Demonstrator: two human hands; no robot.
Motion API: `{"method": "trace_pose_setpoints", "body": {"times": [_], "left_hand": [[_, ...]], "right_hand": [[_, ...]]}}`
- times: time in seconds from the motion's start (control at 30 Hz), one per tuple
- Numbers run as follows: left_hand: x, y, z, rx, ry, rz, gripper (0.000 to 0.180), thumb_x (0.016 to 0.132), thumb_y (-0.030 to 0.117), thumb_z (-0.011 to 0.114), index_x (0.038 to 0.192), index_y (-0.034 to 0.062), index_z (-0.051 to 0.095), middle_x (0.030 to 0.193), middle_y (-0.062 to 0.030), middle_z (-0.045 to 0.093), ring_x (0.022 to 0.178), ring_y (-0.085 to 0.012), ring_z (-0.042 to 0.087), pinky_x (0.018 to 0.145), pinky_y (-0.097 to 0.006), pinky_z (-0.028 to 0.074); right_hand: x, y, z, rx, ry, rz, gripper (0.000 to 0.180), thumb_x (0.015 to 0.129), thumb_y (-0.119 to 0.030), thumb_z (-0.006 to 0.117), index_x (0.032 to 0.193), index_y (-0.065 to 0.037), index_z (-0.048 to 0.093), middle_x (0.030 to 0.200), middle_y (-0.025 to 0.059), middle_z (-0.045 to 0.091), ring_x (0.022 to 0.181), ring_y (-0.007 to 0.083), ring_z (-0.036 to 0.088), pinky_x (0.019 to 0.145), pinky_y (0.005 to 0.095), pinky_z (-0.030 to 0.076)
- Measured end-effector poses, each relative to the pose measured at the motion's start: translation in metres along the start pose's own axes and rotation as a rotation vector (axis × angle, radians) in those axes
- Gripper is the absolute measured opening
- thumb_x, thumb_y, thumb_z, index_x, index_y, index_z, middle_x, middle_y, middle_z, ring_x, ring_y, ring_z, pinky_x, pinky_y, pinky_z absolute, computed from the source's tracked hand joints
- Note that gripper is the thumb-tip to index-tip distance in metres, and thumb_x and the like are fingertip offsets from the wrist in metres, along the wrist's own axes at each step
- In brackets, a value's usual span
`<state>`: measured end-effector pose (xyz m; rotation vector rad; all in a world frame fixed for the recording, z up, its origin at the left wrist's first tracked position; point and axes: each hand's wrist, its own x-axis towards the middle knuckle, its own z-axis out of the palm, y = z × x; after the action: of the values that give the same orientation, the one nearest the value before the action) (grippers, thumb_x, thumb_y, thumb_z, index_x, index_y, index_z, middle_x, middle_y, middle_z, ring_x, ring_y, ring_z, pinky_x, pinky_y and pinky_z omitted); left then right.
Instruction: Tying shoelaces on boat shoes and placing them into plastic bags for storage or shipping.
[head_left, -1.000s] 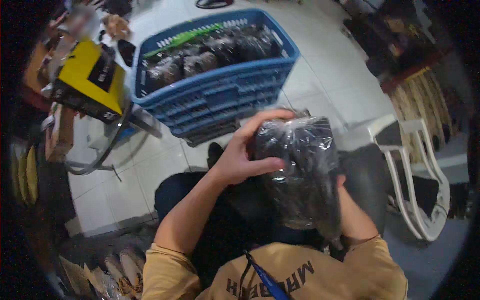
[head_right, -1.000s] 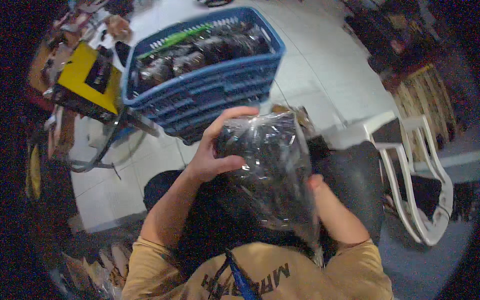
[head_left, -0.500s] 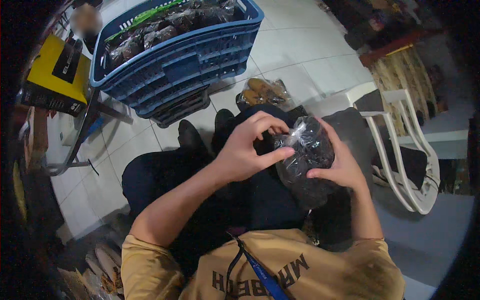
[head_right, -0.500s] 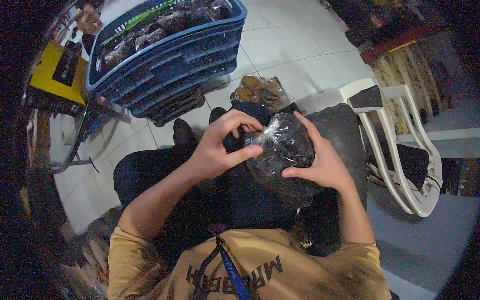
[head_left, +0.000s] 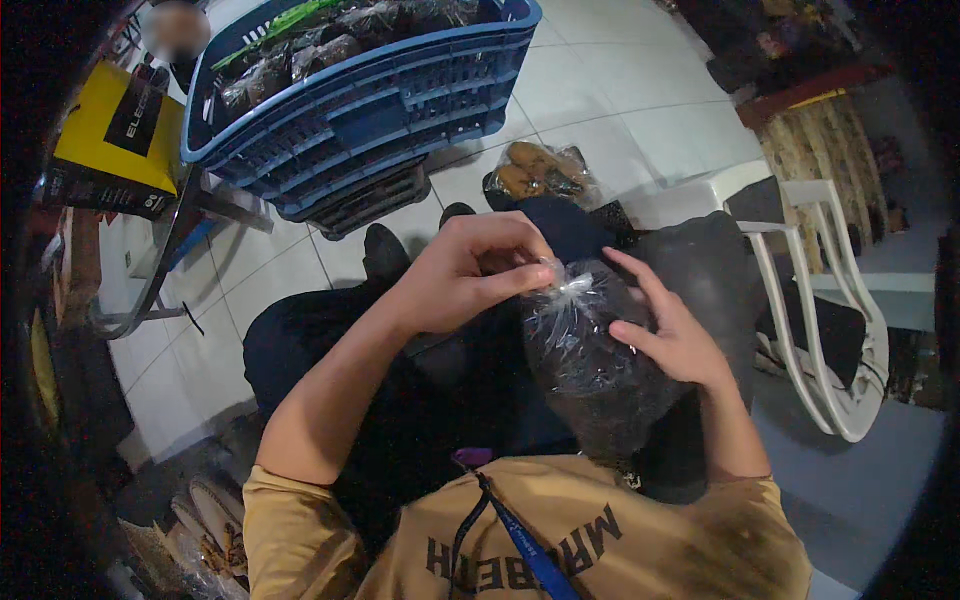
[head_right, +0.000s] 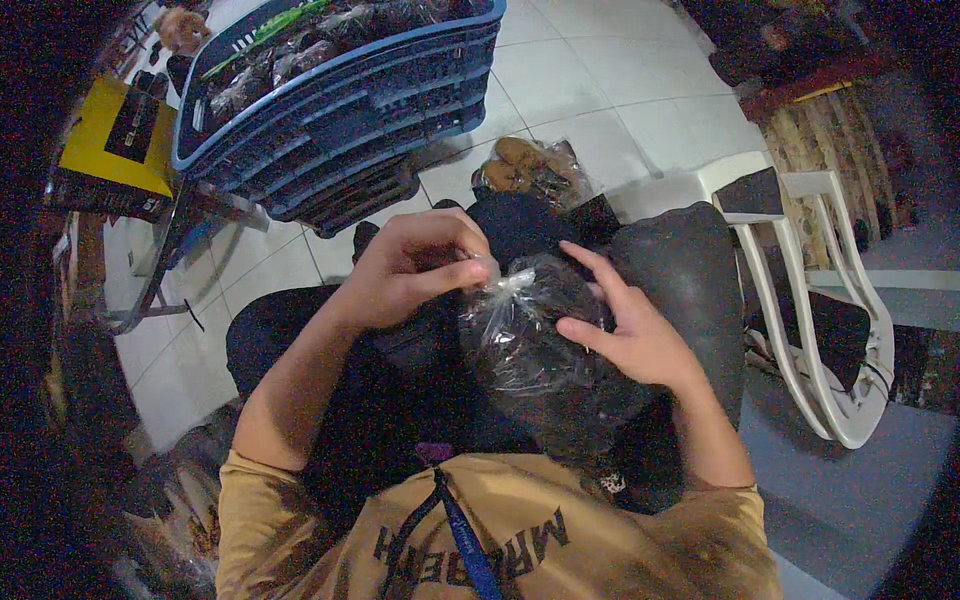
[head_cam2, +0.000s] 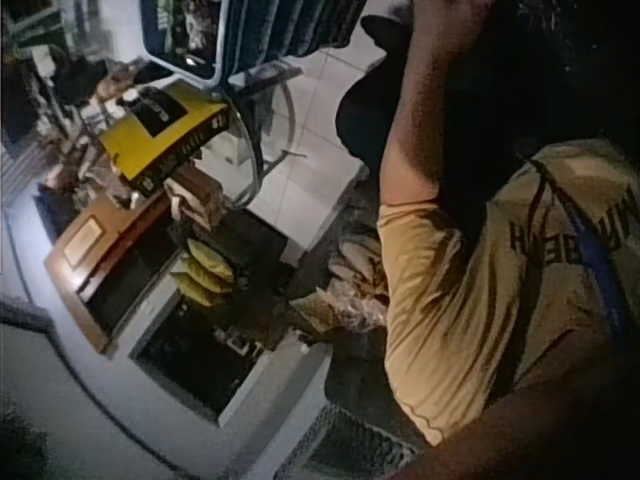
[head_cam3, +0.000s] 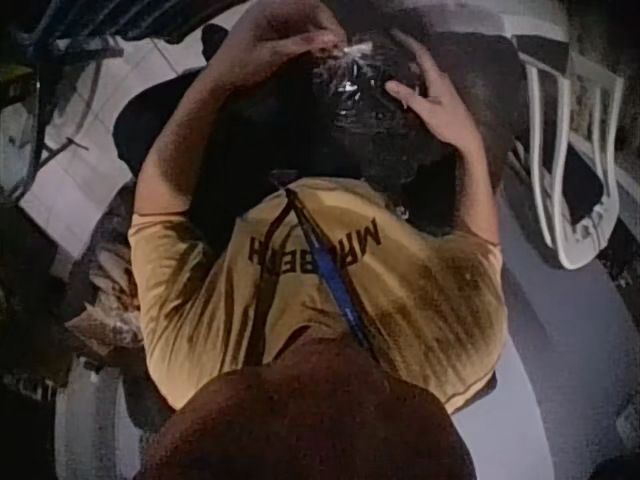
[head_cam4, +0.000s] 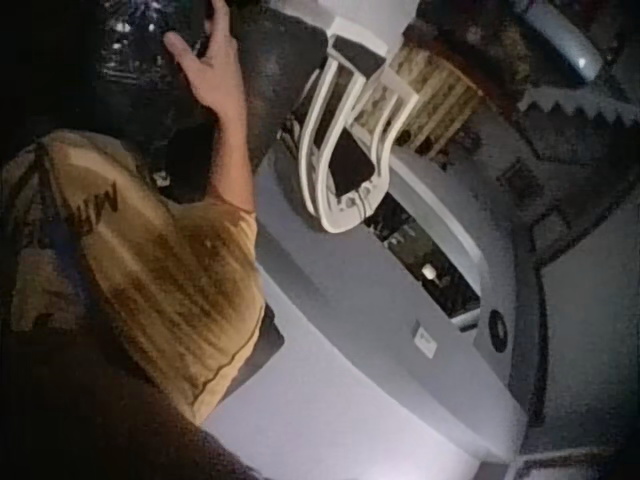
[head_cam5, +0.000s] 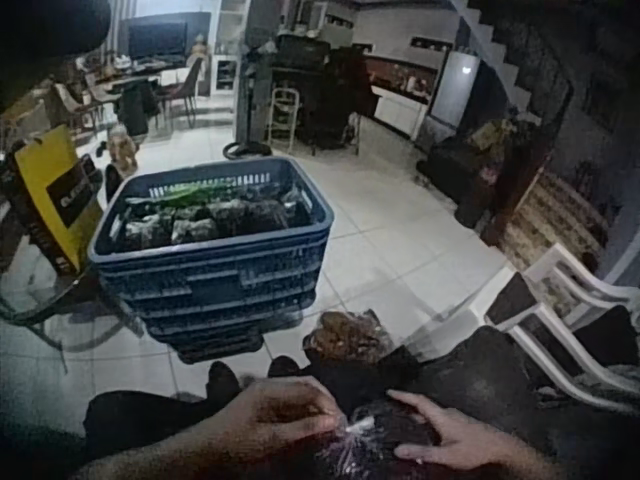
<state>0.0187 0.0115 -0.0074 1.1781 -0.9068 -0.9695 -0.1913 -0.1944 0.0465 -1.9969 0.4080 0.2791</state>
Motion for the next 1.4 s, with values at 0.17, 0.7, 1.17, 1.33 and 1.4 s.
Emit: {"method": "trace_pose_setpoints", "body": {"times": [0.17,0.7,1.17,1.33,1.4], "left_hand": [[0.000,0.004,-0.009,0.124,-0.168,0.013,0.011,0.092,0.011,0.077,0.095,0.0024,0.072,0.100,-0.0027,0.067,0.091,-0.0091,0.062,0.078,-0.026,0.048],[-0.002,0.004,0.000,-0.108,-0.215,-0.139,0.013,0.092,0.007,0.076,0.102,0.0016,0.069,0.098,-0.0035,0.069,0.094,-0.0094,0.066,0.083,-0.025,0.055],[0.001,0.000,0.005,0.086,-0.084,-0.054,0.016,0.090,0.013,0.076,0.096,-0.0004,0.070,0.090,-0.0033,0.067,0.083,-0.0082,0.061,0.070,-0.023,0.053],[0.001,-0.009,0.005,0.142,-0.016,0.087,0.014,0.090,0.013,0.075,0.093,0.0016,0.069,0.089,-0.0017,0.065,0.083,-0.0076,0.062,0.070,-0.024,0.051],[0.000,-0.009,0.006,0.118,-0.005,0.074,0.012,0.091,0.012,0.074,0.093,0.0023,0.069,0.090,-0.0013,0.066,0.084,-0.0076,0.062,0.072,-0.024,0.051]], "right_hand": [[0.006,-0.008,0.008,-0.261,0.182,-0.372,0.071,0.088,-0.021,0.076,0.151,-0.007,0.047,0.126,0.0171,0.062,0.111,0.0293,0.063,0.106,0.0404,0.045],[0.036,-0.052,0.021,-0.319,0.162,-0.461,0.016,0.080,-0.007,0.076,0.094,-0.003,0.070,0.089,0.0105,0.067,0.082,0.0247,0.067,0.072,0.0342,0.053],[0.040,-0.033,0.040,-0.081,0.398,-0.473,0.050,0.083,0.002,0.077,0.128,-0.004,0.056,0.091,0.0045,0.073,0.079,0.0073,0.066,0.062,0.0252,0.048],[0.041,-0.044,0.036,0.002,0.246,-0.324,0.059,0.080,0.002,0.074,0.135,-0.004,0.052,0.090,0.0037,0.072,0.078,0.0071,0.064,0.065,0.0220,0.044],[0.041,-0.044,0.035,0.021,0.250,-0.315,0.060,0.080,0.003,0.074,0.135,-0.004,0.052,0.091,0.0037,0.072,0.078,0.0069,0.064,0.065,0.0220,0.044]]}}
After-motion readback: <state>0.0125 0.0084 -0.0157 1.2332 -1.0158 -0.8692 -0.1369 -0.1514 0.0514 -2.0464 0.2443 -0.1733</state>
